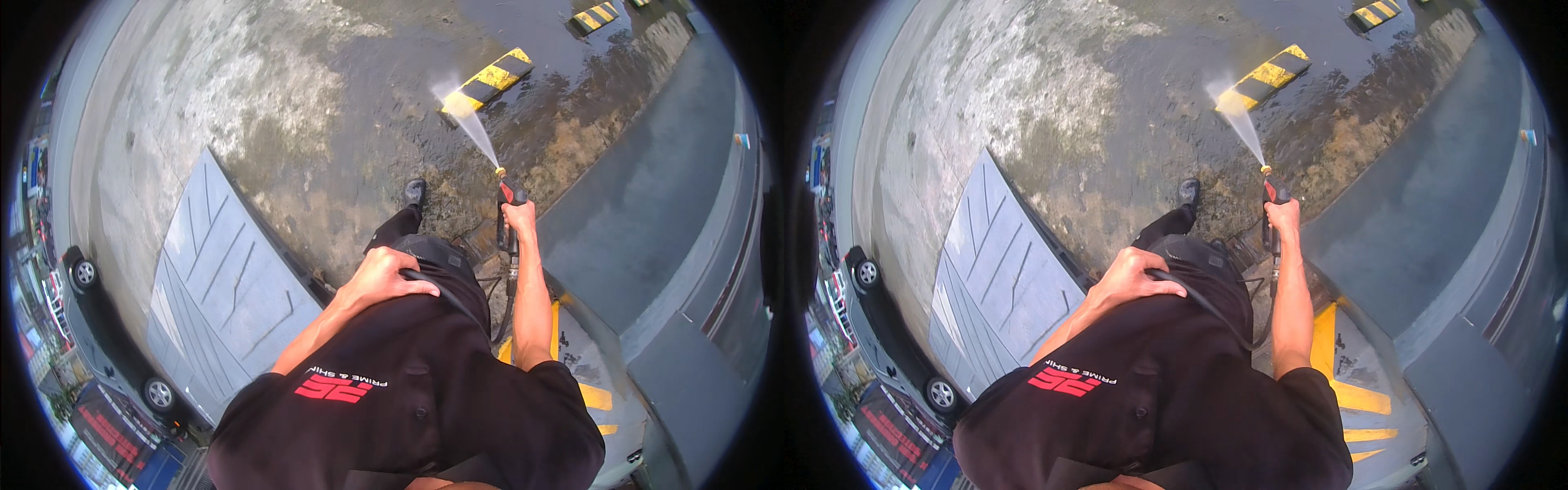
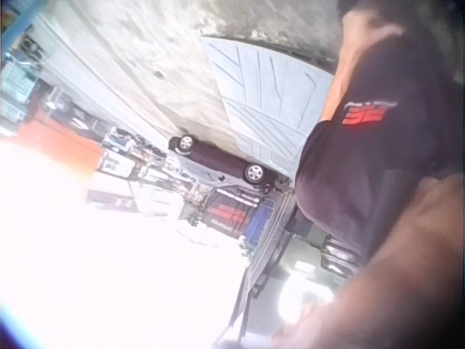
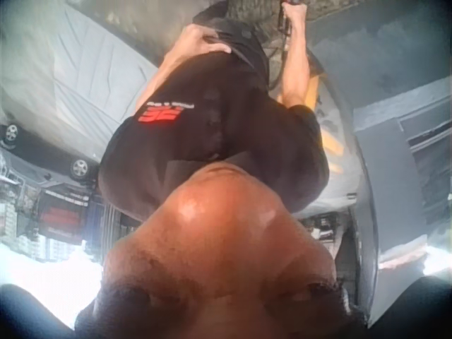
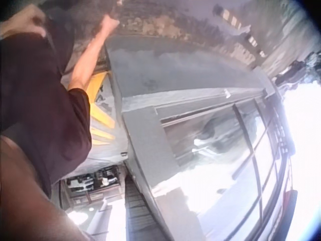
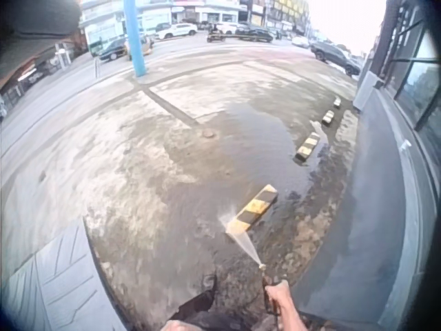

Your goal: The person uses a high-pressure water spray gun to clean a concrete floor in a garage or workshop. They systematically move the spray nozzle across the surface, targeting dirty areas, yellow and black striped markings, and a metal drainage grate. The person walks around the workspace to cover different sections of the floor.

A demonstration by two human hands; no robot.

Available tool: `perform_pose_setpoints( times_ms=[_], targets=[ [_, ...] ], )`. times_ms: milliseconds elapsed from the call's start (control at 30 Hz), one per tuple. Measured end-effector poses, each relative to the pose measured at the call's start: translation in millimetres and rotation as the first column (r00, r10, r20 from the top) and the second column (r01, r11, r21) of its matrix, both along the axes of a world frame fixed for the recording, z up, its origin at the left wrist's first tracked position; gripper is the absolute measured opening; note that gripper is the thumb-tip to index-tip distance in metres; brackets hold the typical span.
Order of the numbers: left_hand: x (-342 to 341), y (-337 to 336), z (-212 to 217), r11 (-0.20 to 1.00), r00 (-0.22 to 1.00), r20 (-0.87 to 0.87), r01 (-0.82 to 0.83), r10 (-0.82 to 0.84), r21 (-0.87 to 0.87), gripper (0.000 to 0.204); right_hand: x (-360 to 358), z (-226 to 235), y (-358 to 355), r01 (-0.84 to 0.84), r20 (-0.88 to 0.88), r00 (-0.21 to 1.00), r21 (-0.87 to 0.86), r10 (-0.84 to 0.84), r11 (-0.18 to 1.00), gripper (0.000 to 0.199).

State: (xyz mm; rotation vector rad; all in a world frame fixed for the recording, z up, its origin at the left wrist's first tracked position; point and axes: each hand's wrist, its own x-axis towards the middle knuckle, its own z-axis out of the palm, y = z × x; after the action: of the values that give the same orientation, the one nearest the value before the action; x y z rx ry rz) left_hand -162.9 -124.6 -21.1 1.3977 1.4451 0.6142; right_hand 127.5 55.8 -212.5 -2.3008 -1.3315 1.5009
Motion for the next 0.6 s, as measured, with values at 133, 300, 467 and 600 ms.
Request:
perform_pose_setpoints(
  times_ms=[133, 300, 467, 600],
  targets=[
    [-28, 32, 6, 0.985, 0.992, -0.009, -0.126, 0.127, 0.115, 0.045, -20, 13, 32, 0.106, -0.159, 0.981, -0.059, -0.114, 0.993, 0.005],
    [-50, 62, 23, 0.956, 0.981, -0.077, -0.151, 0.176, 0.253, 0.04, -38, 20, 60, 0.223, -0.148, 0.963, -0.023, -0.224, 0.975, 0.008],
    [-60, 92, 39, 0.931, 0.989, -0.085, -0.085, 0.123, 0.356, 0.041, -33, 28, 68, 0.294, -0.239, 0.926, -0.021, -0.291, 0.955, 0.005],
    [-69, 125, 36, 0.851, 0.992, -0.104, -0.004, 0.069, 0.525, 0.043, -4, 40, 57, 0.419, -0.321, 0.851, -0.062, -0.416, 0.906, 0.004]
  ],
)
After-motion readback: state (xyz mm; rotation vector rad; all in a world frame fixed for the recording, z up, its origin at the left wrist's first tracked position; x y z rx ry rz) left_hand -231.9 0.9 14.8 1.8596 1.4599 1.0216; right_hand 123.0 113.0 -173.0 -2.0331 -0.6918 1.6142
